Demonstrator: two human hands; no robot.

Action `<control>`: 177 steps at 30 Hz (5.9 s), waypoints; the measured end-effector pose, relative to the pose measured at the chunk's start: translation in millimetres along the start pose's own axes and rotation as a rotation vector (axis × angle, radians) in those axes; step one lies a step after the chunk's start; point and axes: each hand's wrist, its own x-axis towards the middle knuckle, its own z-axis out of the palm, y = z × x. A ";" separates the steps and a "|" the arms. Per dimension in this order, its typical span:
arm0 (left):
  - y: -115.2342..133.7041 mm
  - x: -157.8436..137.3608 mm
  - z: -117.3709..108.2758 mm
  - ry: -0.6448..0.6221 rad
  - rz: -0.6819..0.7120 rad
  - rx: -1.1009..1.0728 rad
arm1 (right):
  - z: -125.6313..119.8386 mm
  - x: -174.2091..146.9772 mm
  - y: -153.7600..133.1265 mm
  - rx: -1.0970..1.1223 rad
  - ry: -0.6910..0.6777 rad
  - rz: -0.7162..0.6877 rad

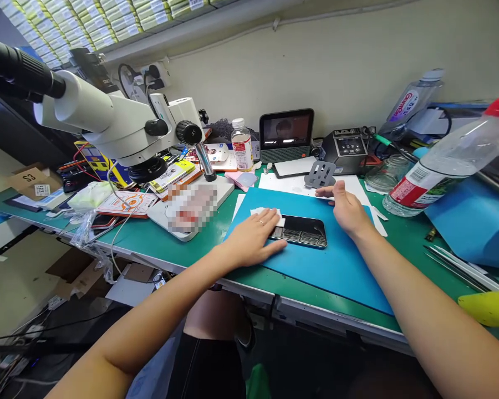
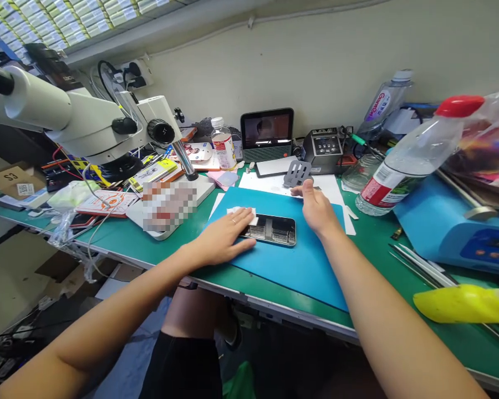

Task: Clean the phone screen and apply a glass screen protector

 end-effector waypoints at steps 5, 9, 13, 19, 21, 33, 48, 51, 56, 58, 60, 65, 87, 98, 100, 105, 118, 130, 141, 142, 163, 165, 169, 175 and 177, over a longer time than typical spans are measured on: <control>-0.6 -1.9 -0.1 0.002 -0.036 0.025 | 0.6 -5.2 -8.2 -0.016 0.003 -0.023; 31.1 10.7 10.1 0.004 0.021 -0.008 | 1.0 -6.4 -8.5 -0.035 0.002 -0.031; 69.0 34.9 17.2 0.009 0.126 -0.047 | 0.3 -6.6 -8.1 -0.045 0.000 -0.037; 84.0 45.7 18.0 -0.003 0.186 -0.036 | -0.9 -8.0 -10.0 -0.027 0.004 -0.039; 76.8 32.0 17.1 -0.012 0.170 -0.038 | -1.3 -9.1 -10.5 -0.025 0.012 -0.035; 20.0 -6.3 9.8 -0.028 0.066 0.087 | -3.4 -13.4 -13.5 -0.031 -0.004 -0.018; 37.1 46.9 9.3 -0.025 0.133 -0.017 | -2.1 -5.2 -2.8 -0.002 0.010 -0.006; 26.9 22.7 6.1 -0.053 0.139 -0.002 | -2.3 -6.1 -4.3 0.002 0.003 -0.007; 27.1 19.5 2.8 -0.070 0.123 0.016 | -0.9 -7.3 -4.5 0.001 -0.005 -0.011; 30.9 29.7 3.7 -0.072 0.128 0.009 | -0.5 -7.2 -3.7 0.001 -0.005 -0.011; 34.3 40.0 5.1 -0.073 0.140 0.004 | -0.4 -6.8 -2.8 0.000 -0.003 -0.010; 38.5 48.2 3.6 -0.075 0.128 0.026 | -0.5 -6.1 -3.3 -0.011 -0.003 -0.008; 34.1 24.8 1.7 -0.047 0.054 0.217 | -4.8 -13.1 -16.5 -0.047 -0.013 -0.008; 74.4 50.1 20.8 -0.050 -0.028 0.100 | -5.0 -10.7 -16.2 -0.060 0.003 -0.021; 77.8 44.6 20.3 -0.037 -0.013 0.101 | -5.3 -11.7 -15.5 -0.062 0.002 -0.021; 57.5 11.8 16.1 -0.021 0.017 0.161 | -5.2 -12.4 -14.9 -0.063 -0.009 -0.019; 67.2 19.9 23.5 0.012 -0.064 0.106 | -4.1 -8.7 -13.5 -0.051 -0.001 -0.016; 80.8 4.2 27.5 0.036 0.041 0.023 | -6.1 -7.9 -6.6 -0.026 0.002 -0.005; 58.4 26.9 23.8 0.106 -0.141 0.014 | -5.2 -6.2 -6.8 -0.020 -0.003 0.006; 68.3 33.4 26.5 0.112 -0.120 -0.006 | -4.6 -6.0 -6.1 -0.016 0.000 0.006; 38.0 -8.2 24.4 0.064 -0.201 0.079 | -5.2 -7.2 -6.9 0.003 -0.010 0.021; 43.3 -4.4 25.0 0.058 -0.196 0.068 | -4.6 -7.3 -6.7 -0.004 -0.012 0.022; 69.8 11.3 25.9 0.036 -0.097 0.026 | -2.7 -7.1 -4.5 -0.015 -0.009 0.022; 101.2 26.9 28.5 0.031 0.100 -0.001 | -1.3 -6.0 -4.1 -0.012 -0.004 0.006; 101.1 21.4 27.8 0.028 0.142 -0.002 | -1.5 -6.1 -4.8 -0.008 -0.008 0.004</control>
